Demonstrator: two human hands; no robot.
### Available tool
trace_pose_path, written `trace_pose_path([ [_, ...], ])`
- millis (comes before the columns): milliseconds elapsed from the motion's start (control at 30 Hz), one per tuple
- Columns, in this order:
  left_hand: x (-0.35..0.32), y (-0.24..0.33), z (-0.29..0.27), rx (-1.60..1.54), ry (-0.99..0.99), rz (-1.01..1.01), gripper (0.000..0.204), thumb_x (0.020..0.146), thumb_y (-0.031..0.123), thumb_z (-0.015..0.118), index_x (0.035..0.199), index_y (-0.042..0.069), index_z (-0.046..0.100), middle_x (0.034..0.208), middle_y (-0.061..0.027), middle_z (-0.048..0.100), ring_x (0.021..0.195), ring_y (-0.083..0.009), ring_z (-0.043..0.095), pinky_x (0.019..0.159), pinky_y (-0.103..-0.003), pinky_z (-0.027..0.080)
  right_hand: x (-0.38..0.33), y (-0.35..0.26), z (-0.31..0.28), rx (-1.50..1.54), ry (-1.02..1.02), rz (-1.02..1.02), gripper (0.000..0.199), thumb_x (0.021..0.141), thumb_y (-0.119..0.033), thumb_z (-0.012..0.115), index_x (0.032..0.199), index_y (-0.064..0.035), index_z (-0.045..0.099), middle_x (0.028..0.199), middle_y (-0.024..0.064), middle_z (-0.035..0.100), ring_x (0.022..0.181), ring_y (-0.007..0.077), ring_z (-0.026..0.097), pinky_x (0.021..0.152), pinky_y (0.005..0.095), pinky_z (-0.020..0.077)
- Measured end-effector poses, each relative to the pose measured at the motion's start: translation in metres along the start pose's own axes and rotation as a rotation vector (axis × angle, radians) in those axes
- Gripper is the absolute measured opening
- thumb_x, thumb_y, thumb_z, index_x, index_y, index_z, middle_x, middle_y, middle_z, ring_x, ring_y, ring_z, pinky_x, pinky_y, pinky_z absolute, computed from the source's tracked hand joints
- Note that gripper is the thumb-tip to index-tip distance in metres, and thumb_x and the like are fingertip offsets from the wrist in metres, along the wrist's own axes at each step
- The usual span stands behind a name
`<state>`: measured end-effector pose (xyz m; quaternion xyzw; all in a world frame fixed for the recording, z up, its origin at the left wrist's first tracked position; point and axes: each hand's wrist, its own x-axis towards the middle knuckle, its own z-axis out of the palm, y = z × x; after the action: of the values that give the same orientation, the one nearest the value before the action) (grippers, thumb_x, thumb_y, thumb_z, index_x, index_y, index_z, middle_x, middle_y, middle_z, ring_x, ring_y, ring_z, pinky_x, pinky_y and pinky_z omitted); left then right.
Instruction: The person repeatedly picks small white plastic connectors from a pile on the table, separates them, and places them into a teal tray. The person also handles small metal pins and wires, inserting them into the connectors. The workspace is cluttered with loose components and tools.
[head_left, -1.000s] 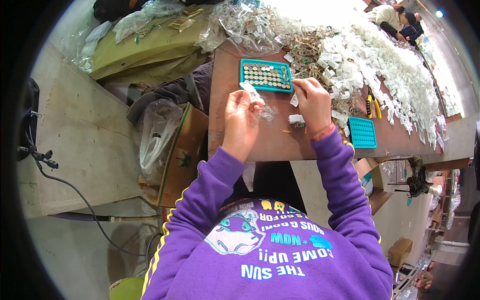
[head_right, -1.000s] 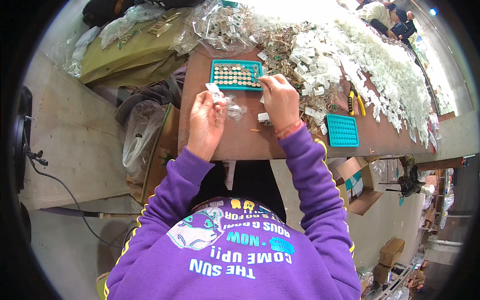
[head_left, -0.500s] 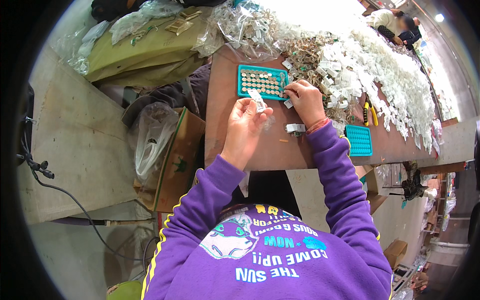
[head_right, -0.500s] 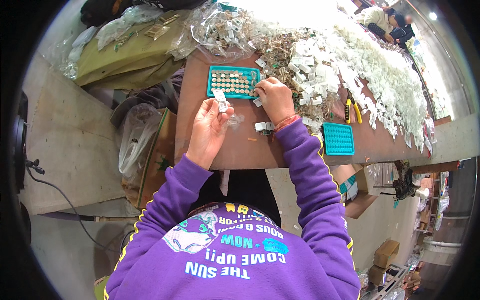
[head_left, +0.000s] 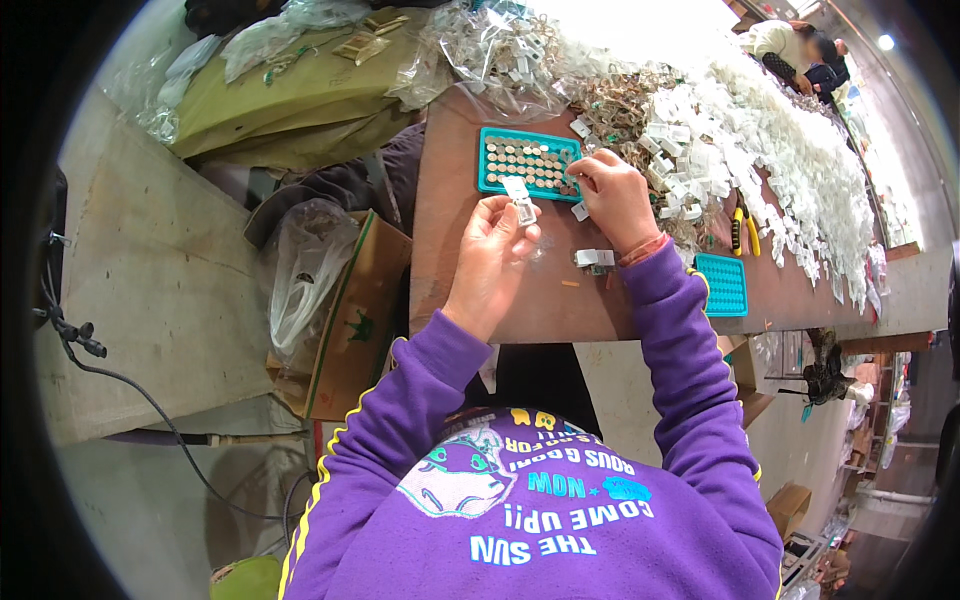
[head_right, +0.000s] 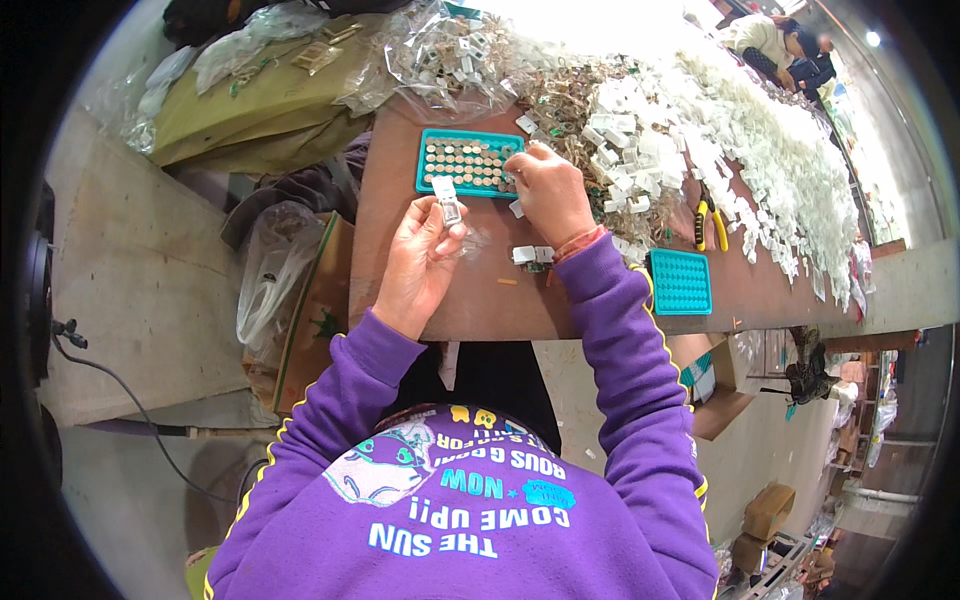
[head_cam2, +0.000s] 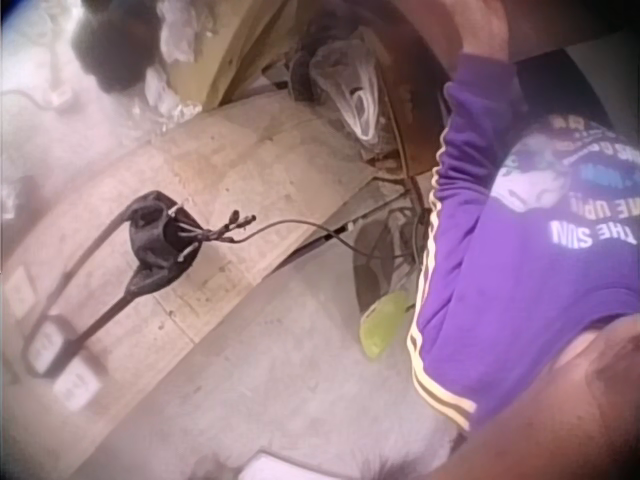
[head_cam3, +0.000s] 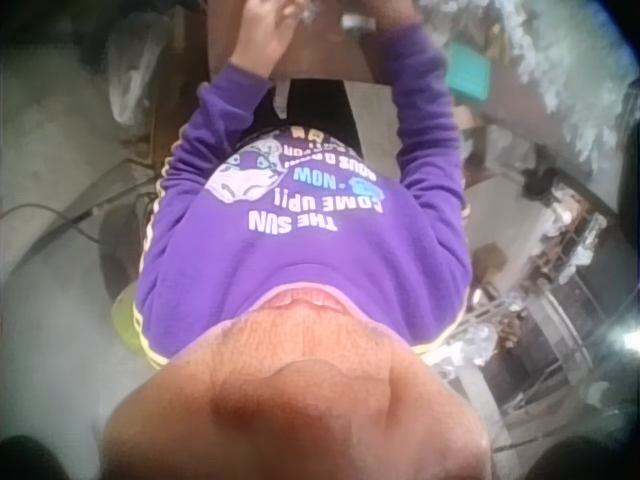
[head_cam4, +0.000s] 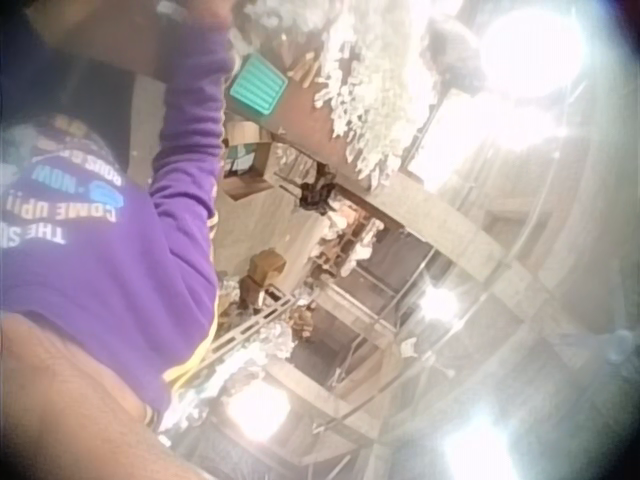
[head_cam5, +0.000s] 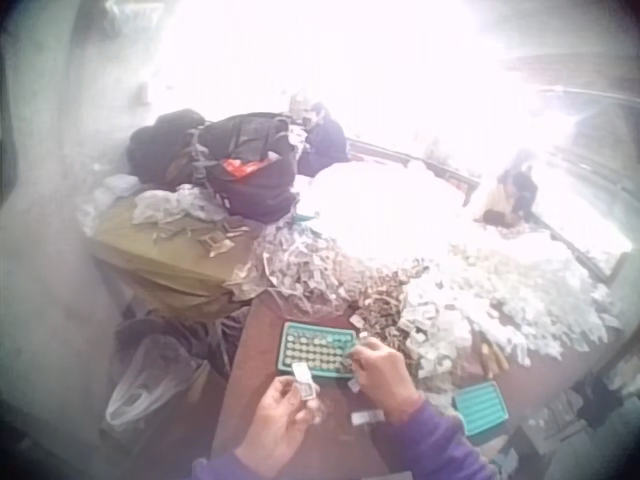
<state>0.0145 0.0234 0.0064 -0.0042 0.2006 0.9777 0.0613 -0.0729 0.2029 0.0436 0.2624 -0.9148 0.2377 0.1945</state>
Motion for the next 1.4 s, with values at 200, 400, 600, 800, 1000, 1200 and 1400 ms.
trace_pose_path([
  [200, 0.000, 0.000, -0.004, 0.020, -0.003, -0.029, 0.015, 0.101, 0.016, 0.055, 0.111, 0.006, 0.049, 0.104, -0.0102, 0.062, 0.079, -0.0118, 0.057, 0.071, -0.023, 0.050, 0.011, 0.005, -0.006, -0.032, -0.201, -0.076, 0.009, 0.082, -0.007, 0.068, 0.091, -0.0068, 0.072, 0.086, 0.0113, 0.065, 0.078, 0.0321, 0.066, 0.072, 0.0389, 0.0533],
  [400, -0.002, 0.002, 0.001, 0.067, 0.025, -0.048, 0.018, 0.100, 0.018, 0.057, 0.113, 0.008, 0.050, 0.108, -0.0115, 0.064, 0.084, -0.0140, 0.062, 0.070, -0.024, 0.049, 0.015, 0.013, -0.009, 0.043, -0.238, -0.092, 0.009, 0.080, -0.004, 0.067, 0.088, -0.0046, 0.070, 0.083, 0.0125, 0.065, 0.078, 0.0313, 0.066, 0.071, 0.0381, 0.0532],
  [600, -0.001, 0.002, 0.000, 0.031, 0.010, -0.045, 0.018, 0.098, 0.018, 0.060, 0.113, 0.010, 0.054, 0.107, -0.0116, 0.066, 0.088, -0.0161, 0.066, 0.069, -0.022, 0.050, 0.026, 0.007, -0.011, 0.025, -0.306, -0.017, 0.004, 0.078, -0.005, 0.065, 0.082, -0.0035, 0.065, 0.084, 0.0136, 0.063, 0.078, 0.0340, 0.065, 0.072, 0.0404, 0.0522],
  [800, -0.001, 0.000, -0.002, 0.049, -0.037, -0.035, 0.016, 0.096, 0.015, 0.063, 0.109, 0.011, 0.056, 0.105, -0.0094, 0.066, 0.088, -0.0169, 0.066, 0.070, -0.023, 0.051, 0.000, -0.049, -0.041, 0.371, -0.040, 0.014, 0.007, 0.079, -0.003, 0.071, 0.086, -0.0040, 0.069, 0.082, 0.0083, 0.066, 0.071, 0.0175, 0.065, 0.065, 0.0281, 0.0523],
  [1000, -0.002, -0.004, -0.001, 0.157, -0.029, 0.023, 0.013, 0.096, 0.010, 0.063, 0.108, 0.009, 0.057, 0.103, -0.0052, 0.065, 0.090, -0.0143, 0.065, 0.074, -0.027, 0.054, -0.016, -0.085, -0.035, 0.173, 0.021, -0.112, 0.010, 0.080, -0.006, 0.070, 0.088, -0.0064, 0.065, 0.083, 0.0080, 0.061, 0.071, 0.0281, 0.065, 0.062, 0.0349, 0.0538],
  [1200, -0.004, -0.001, 0.001, 0.199, -0.064, 0.048, 0.013, 0.097, 0.012, 0.061, 0.109, 0.008, 0.057, 0.105, -0.0045, 0.064, 0.095, -0.0118, 0.062, 0.080, -0.027, 0.053, -0.017, -0.089, -0.041, 0.118, -0.059, -0.178, 0.013, 0.078, -0.006, 0.069, 0.091, -0.0072, 0.067, 0.085, 0.0079, 0.063, 0.073, 0.0279, 0.066, 0.065, 0.0354, 0.0550],
  [1400, -0.004, 0.000, 0.005, 0.142, -0.080, 0.038, 0.014, 0.096, 0.014, 0.064, 0.105, 0.005, 0.057, 0.102, -0.0069, 0.065, 0.090, -0.0157, 0.065, 0.081, -0.029, 0.055, -0.014, -0.090, -0.048, 0.191, 0.034, -0.135, 0.018, 0.075, -0.002, 0.070, 0.092, -0.0086, 0.072, 0.083, 0.0073, 0.067, 0.073, 0.0258, 0.068, 0.064, 0.0327, 0.0562],
])
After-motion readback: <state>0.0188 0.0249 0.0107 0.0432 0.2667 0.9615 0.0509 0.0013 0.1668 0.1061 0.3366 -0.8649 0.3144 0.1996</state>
